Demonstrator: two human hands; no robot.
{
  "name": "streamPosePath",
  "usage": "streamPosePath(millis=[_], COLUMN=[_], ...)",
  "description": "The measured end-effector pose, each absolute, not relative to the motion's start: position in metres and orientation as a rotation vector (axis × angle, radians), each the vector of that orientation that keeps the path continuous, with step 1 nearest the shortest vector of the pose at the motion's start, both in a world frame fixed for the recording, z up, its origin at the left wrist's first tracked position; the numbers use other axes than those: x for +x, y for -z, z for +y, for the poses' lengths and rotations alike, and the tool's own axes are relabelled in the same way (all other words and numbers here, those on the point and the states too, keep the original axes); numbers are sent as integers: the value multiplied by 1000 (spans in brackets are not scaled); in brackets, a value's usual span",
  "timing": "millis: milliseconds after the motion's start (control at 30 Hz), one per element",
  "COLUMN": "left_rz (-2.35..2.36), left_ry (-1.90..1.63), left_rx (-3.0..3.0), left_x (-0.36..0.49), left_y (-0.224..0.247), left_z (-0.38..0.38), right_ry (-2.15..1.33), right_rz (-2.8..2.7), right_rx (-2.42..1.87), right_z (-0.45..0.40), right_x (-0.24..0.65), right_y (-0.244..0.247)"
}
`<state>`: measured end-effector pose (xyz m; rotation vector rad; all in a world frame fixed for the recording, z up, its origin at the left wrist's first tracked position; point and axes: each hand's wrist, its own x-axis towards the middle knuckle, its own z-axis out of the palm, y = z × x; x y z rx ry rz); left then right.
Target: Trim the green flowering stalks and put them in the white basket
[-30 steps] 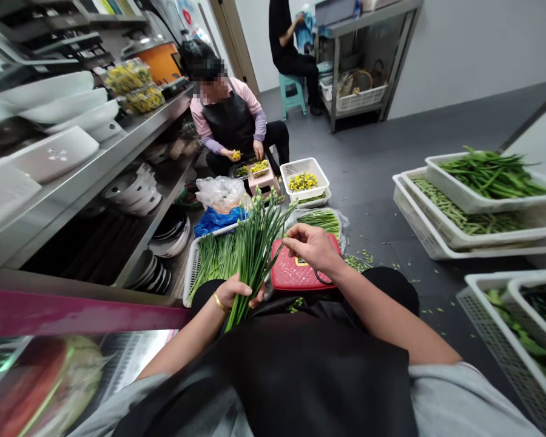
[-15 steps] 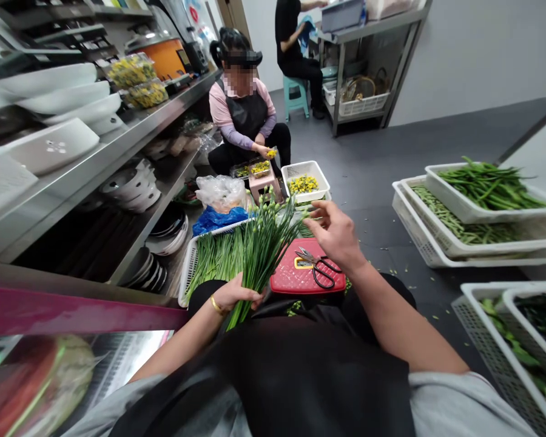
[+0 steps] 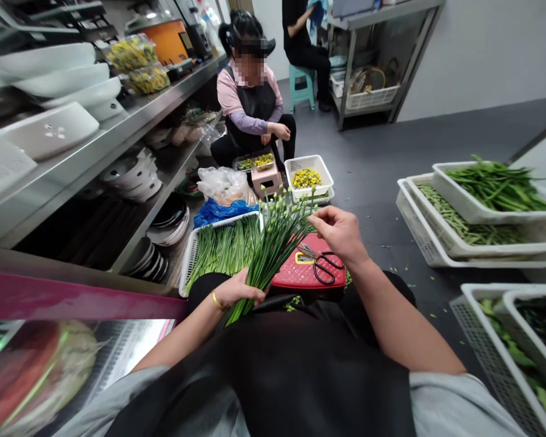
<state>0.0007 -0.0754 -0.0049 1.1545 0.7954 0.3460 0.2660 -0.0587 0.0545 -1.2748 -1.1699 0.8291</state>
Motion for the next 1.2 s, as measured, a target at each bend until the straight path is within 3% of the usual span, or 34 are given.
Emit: streamPosePath(millis=[200, 367, 500, 633, 833, 1033, 1200], left_rz=[878, 903, 957, 1375, 1733, 1528, 898], left_ry=[-393, -523, -617, -663, -273, -392, -610], left_rx=[1280, 1421, 1677, 2079, 2309, 2103, 1809], left_x=[4, 11, 29, 53, 86, 85, 65], left_y=[0, -14, -17, -19, -26, -7, 4], left_z=[-74, -69, -65, -51, -32, -34, -22], right_ry=[-673, -1169, -1422, -1256, -1069, -1179, -1236], right_rz=[-1147, -1396, -1325, -1099, -662, -511, -539], right_rx=[-1277, -1238, -875, -845, -876, -794, -741], right_z=[-82, -97, -77, -50, -16, -16, -29], right_x=[270, 236, 199, 180, 173, 179, 174], right_y=[-55, -20, -5, -13, -6, -6, -25])
